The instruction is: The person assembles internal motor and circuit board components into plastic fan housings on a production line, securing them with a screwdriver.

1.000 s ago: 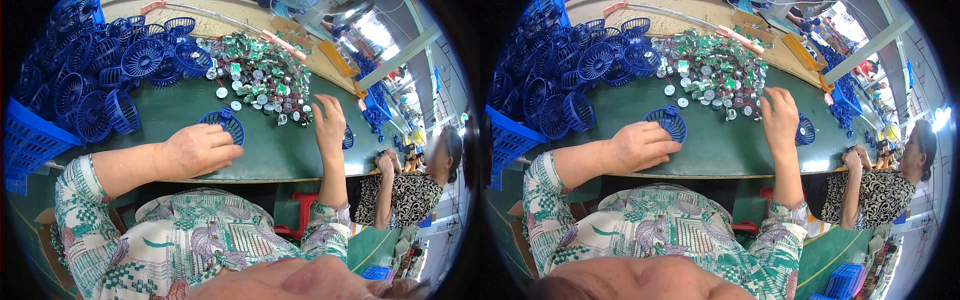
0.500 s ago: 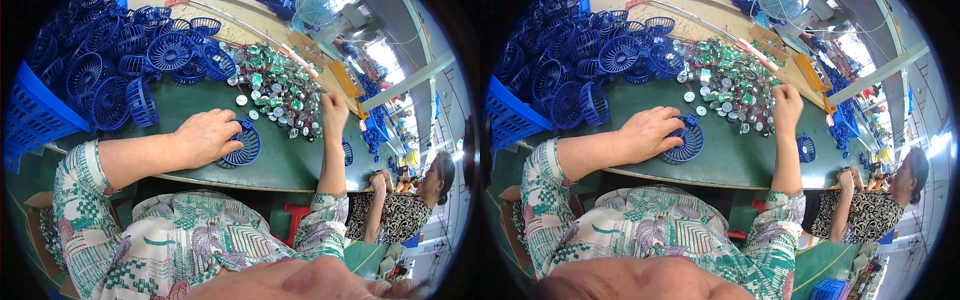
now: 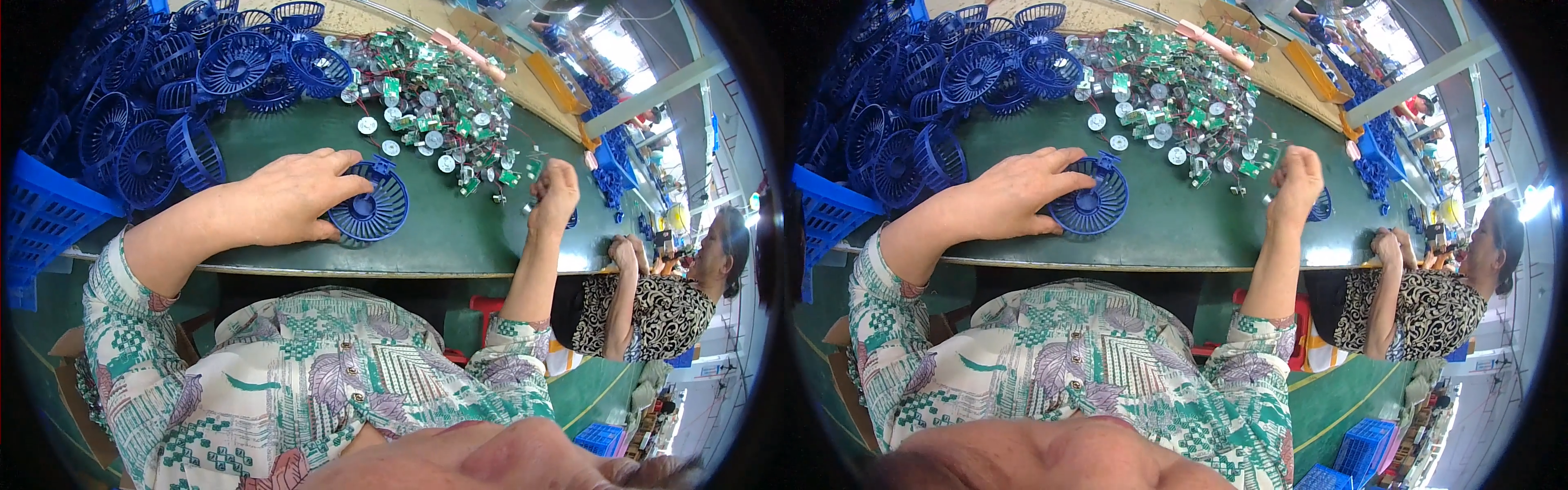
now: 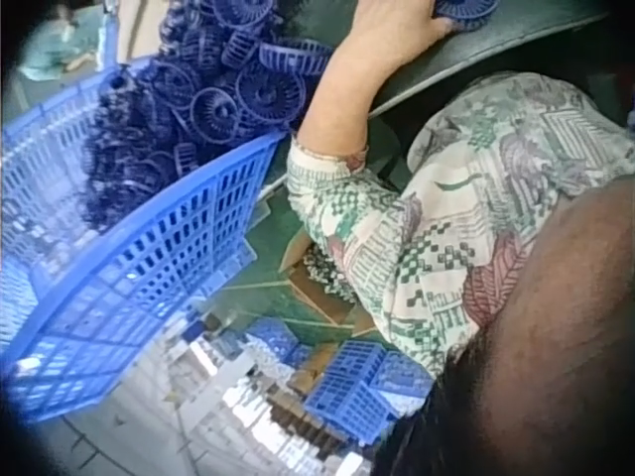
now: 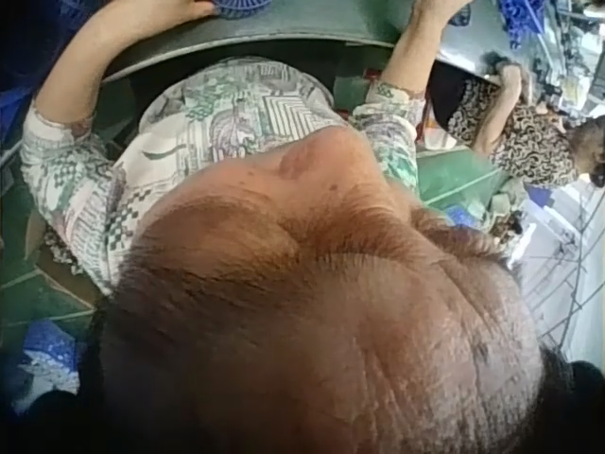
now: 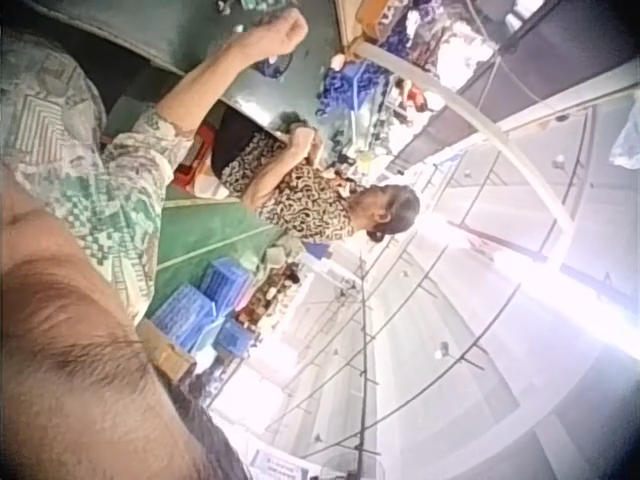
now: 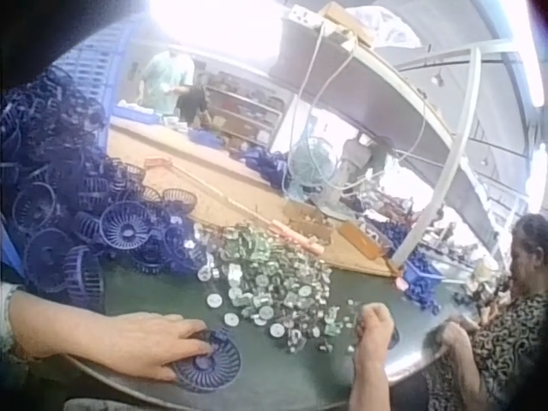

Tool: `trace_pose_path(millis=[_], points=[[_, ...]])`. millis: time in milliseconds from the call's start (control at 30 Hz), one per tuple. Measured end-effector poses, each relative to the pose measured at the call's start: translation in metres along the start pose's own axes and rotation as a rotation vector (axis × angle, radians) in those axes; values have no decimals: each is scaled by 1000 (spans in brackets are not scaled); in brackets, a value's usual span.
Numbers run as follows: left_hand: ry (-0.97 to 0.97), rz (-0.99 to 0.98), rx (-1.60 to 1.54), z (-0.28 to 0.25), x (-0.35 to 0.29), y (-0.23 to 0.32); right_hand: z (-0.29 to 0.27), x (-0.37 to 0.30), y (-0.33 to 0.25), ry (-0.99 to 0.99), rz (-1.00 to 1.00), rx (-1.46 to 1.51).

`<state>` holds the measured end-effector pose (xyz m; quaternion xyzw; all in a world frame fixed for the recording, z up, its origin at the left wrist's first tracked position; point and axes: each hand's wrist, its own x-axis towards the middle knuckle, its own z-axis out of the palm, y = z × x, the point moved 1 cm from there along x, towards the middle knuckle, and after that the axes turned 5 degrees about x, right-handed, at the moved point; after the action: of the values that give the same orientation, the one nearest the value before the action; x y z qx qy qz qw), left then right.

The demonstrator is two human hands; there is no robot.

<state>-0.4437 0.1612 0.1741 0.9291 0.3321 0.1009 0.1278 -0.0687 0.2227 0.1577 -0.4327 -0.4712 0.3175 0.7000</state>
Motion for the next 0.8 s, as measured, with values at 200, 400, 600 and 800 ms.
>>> trace_pose_path(millis=[200,400,600,800], points=[[19,10,-23,12,-2,12,7,-21,-3,125,-215,-193],[-50,3,0,15,-5,22,53,-76,-23,-52,-568,-697],[15,31,38,20,-8,25,106,-106,-4,-638,-387,-969],[84,87,82,20,-11,21,63,-107,-27,-324,-428,-705]])
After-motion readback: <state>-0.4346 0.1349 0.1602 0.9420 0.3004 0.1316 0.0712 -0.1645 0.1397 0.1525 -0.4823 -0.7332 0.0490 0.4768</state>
